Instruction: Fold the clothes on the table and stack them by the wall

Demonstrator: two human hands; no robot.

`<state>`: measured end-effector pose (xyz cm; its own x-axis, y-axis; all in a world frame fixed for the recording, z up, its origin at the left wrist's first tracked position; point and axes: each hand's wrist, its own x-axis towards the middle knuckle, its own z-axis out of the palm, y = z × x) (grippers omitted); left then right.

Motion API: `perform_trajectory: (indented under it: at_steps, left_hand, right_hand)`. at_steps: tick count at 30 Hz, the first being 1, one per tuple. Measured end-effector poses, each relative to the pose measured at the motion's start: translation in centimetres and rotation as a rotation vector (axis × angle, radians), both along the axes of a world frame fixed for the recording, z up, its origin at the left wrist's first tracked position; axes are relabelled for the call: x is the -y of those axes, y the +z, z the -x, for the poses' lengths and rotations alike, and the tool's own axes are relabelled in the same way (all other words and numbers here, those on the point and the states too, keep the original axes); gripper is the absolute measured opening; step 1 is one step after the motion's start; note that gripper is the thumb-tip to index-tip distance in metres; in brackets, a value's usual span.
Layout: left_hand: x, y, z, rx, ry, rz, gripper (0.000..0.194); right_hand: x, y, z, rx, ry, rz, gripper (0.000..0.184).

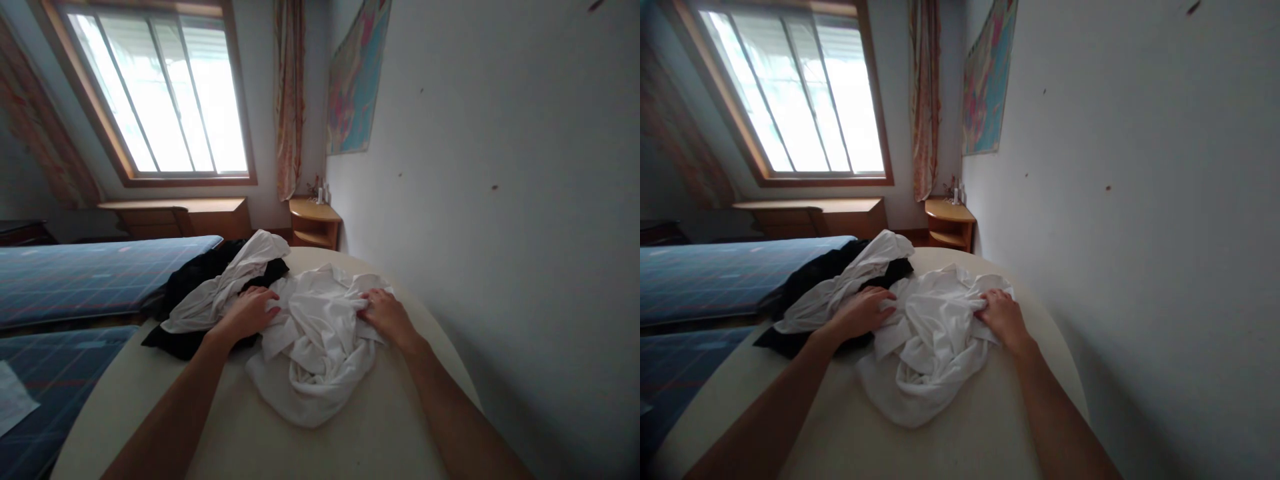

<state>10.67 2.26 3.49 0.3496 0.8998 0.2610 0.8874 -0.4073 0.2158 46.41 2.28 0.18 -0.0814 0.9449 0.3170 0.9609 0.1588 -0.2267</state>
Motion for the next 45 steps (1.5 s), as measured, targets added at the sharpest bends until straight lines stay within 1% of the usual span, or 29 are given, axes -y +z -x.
perform_trajectory:
  at_steps: [3, 5, 6, 7, 9, 11, 13, 15, 16, 18, 20, 21, 23, 24, 26, 28, 29, 30, 32, 34, 35, 37, 38, 40, 41, 43, 45]
  left_hand:
    - [1.7, 1.5, -1.8, 0.047, -0.165, 0.221, 0.040]
    - [2.6, 1.9, -2.8, 0.056, -0.225, 0.329, 0.050]
    - [2.9, 1.9, -3.2, 0.041, -0.234, 0.343, 0.053]
    - [3.1, 1.8, -3.5, 0.012, -0.237, 0.337, 0.051]
    - [3.2, 1.5, -3.8, -0.067, -0.221, 0.295, 0.036]
    - [2.9, 1.3, -3.8, -0.126, -0.189, 0.258, 0.024]
    - [2.5, 1.4, -3.4, -0.141, -0.119, 0.215, 0.023]
    - [2.1, 1.9, -2.8, -0.109, -0.001, 0.143, 0.023]
    - [1.9, 2.2, -2.4, -0.081, 0.079, 0.088, 0.023]
    - [1.4, 2.6, -1.5, -0.008, 0.250, -0.038, 0.023]
    - [0.8, 2.8, -0.7, 0.074, 0.377, -0.142, 0.023]
    - [0.5, 2.7, -0.3, 0.116, 0.416, -0.175, 0.023]
    - [0.1, 2.6, 0.2, 0.191, 0.441, -0.203, 0.022]
    - [0.1, 2.5, 0.3, 0.215, 0.432, -0.212, 0.023]
    - [0.3, 2.7, -0.1, 0.224, 0.385, -0.246, 0.025]
    - [0.8, 3.3, -0.8, 0.203, 0.314, -0.292, 0.024]
    - [1.1, 3.6, -1.3, 0.194, 0.264, -0.291, 0.021]
    - [1.5, 3.8, -1.8, 0.182, 0.188, -0.253, 0.020]
    - [2.1, 4.0, -2.5, 0.144, -0.010, -0.093, 0.020]
    - [2.5, 3.7, -3.0, 0.090, -0.197, 0.072, 0.018]
    - [2.5, 3.3, -3.2, 0.065, -0.254, 0.117, 0.018]
    - [2.5, 2.5, -3.3, 0.034, -0.288, 0.133, 0.019]
    - [2.4, 2.2, -3.4, 0.022, -0.294, 0.131, 0.020]
    - [2.2, 1.8, -3.5, 0.022, -0.267, 0.110, 0.017]
    - [2.1, 1.8, -3.5, 0.037, -0.234, 0.090, 0.015]
    - [1.9, 2.1, -3.3, 0.088, -0.129, 0.028, 0.012]
    - [1.6, 2.7, -2.7, 0.142, 0.008, -0.058, 0.016]
  right_hand:
    - [0.8, 1.2, 0.1, 0.004, -0.128, 0.006, 0.039]
    - [1.3, 1.8, -0.1, -0.019, -0.154, 0.071, 0.040]
    - [1.5, 2.0, -0.2, -0.034, -0.144, 0.114, 0.041]
    - [1.7, 2.1, -0.4, -0.048, -0.120, 0.159, 0.042]
    - [1.9, 1.9, -0.8, -0.066, -0.048, 0.244, 0.039]
    - [1.7, 1.4, -1.2, -0.073, 0.010, 0.299, 0.029]
    - [1.4, 1.0, -1.5, -0.078, 0.010, 0.300, 0.017]
    - [0.9, 0.8, -2.0, -0.113, -0.050, 0.224, 0.011]
    - [0.6, 0.8, -2.3, -0.155, -0.098, 0.161, 0.012]
    - [0.0, 0.8, -3.0, -0.284, -0.199, 0.007, 0.020]
    - [-0.7, 0.6, -3.7, -0.409, -0.262, -0.172, 0.028]
    - [-1.0, 0.4, -3.9, -0.449, -0.264, -0.255, 0.032]
    - [-1.5, 0.0, -4.1, -0.488, -0.203, -0.371, 0.037]
    - [-1.7, -0.1, -4.0, -0.501, -0.149, -0.391, 0.039]
    - [-1.7, -0.1, -3.4, -0.517, -0.029, -0.362, 0.038]
    - [-1.1, 0.5, -2.3, -0.497, 0.104, -0.285, 0.029]
    - [-0.6, 1.1, -1.7, -0.473, 0.189, -0.229, 0.024]
    - [0.0, 1.8, -1.0, -0.447, 0.286, -0.161, 0.021]
    - [1.5, 3.3, 0.5, -0.413, 0.493, 0.021, 0.022]
    - [2.8, 4.5, 1.7, -0.390, 0.621, 0.203, 0.027]
    - [3.3, 4.8, 2.2, -0.377, 0.656, 0.277, 0.030]
    - [3.9, 5.1, 2.9, -0.366, 0.693, 0.372, 0.032]
    - [3.9, 5.1, 3.1, -0.377, 0.696, 0.388, 0.031]
    - [3.7, 4.8, 3.0, -0.425, 0.677, 0.352, 0.031]
    - [3.4, 4.7, 2.8, -0.454, 0.652, 0.297, 0.031]
    - [2.7, 4.5, 2.1, -0.512, 0.559, 0.132, 0.034]
    - [1.9, 4.3, 0.9, -0.576, 0.403, -0.065, 0.039]
